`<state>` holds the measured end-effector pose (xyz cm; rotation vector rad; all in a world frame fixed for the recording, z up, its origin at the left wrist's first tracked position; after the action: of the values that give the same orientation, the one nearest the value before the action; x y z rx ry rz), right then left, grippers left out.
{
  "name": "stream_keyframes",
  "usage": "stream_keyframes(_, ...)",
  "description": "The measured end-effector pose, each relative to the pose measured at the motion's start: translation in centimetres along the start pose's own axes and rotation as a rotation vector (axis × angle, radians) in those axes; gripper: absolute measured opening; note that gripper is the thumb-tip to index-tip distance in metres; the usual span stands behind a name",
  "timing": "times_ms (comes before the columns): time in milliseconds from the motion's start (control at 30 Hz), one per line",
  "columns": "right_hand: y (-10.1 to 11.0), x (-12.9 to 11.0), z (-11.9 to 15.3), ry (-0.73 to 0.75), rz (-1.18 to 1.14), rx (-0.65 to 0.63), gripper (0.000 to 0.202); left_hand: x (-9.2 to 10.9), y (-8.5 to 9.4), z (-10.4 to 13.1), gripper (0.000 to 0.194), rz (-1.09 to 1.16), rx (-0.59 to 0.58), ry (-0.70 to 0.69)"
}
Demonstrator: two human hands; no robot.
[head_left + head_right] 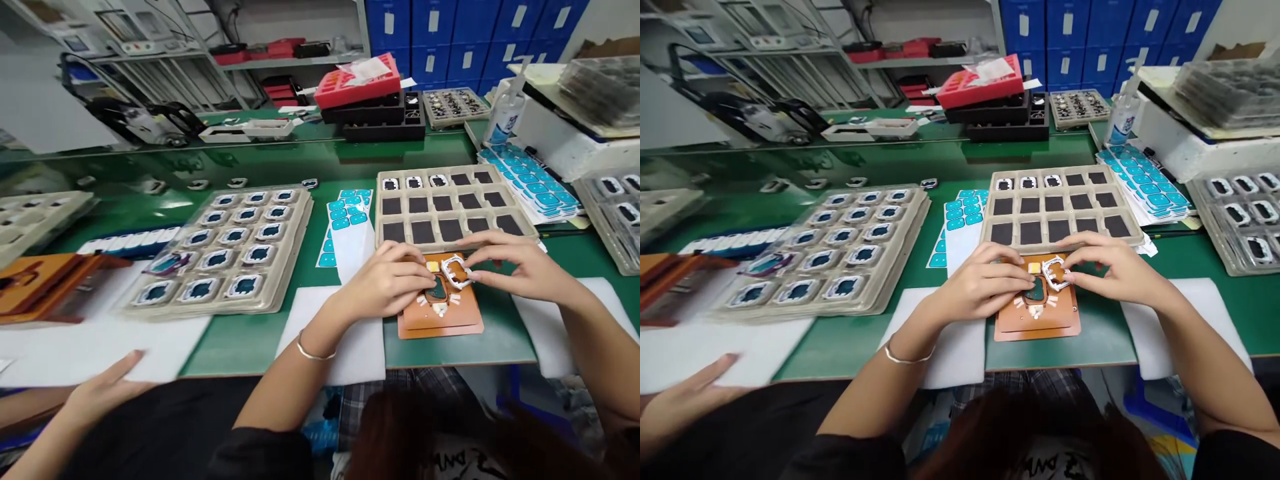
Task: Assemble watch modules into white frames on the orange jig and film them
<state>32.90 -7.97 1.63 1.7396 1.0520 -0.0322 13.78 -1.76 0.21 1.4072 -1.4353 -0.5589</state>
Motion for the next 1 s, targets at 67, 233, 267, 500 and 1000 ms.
stream_keyframes(67,0.0,0.0,0.0,0.041,-0.014,-0.048,0.016,0.0,-0.1,0.0,0.024,0.002,-0.010,0.005)
stream_keyframes(233,-0.5,0.3,0.0,0.073,-0.034,-0.086,0.017,0.0,-0.3,-0.1,0.026,0.011,-0.044,0.009)
stream_keyframes(267,-0.5,0.3,-0.1,0.078,-0.036,-0.088,0.017,0.0,-0.4,-0.1,0.026,0.006,-0.054,0.020)
stream_keyframes(500,-0.6,0.1,-0.2,0.096,-0.053,-0.081,0.017,0.5,0.1,0.0,0.022,-0.016,0.047,-0.066)
stream_keyframes(1000,-0.6,-0.4,-0.2,0.199,0.015,-0.077,0.019,2.2,1.1,0.5,0.010,0.021,0.260,-0.210)
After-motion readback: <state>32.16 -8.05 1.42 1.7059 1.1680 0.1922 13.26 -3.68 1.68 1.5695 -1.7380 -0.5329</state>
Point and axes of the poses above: each hand's wrist, its own z-axis away from the middle knuckle, its own y-axis out of the back of the hand, x = y × z, the point moved 6 cm from there along -z, towards the middle knuckle, and after that the axes turned 14 degrees about y, right-handed, at the moved point
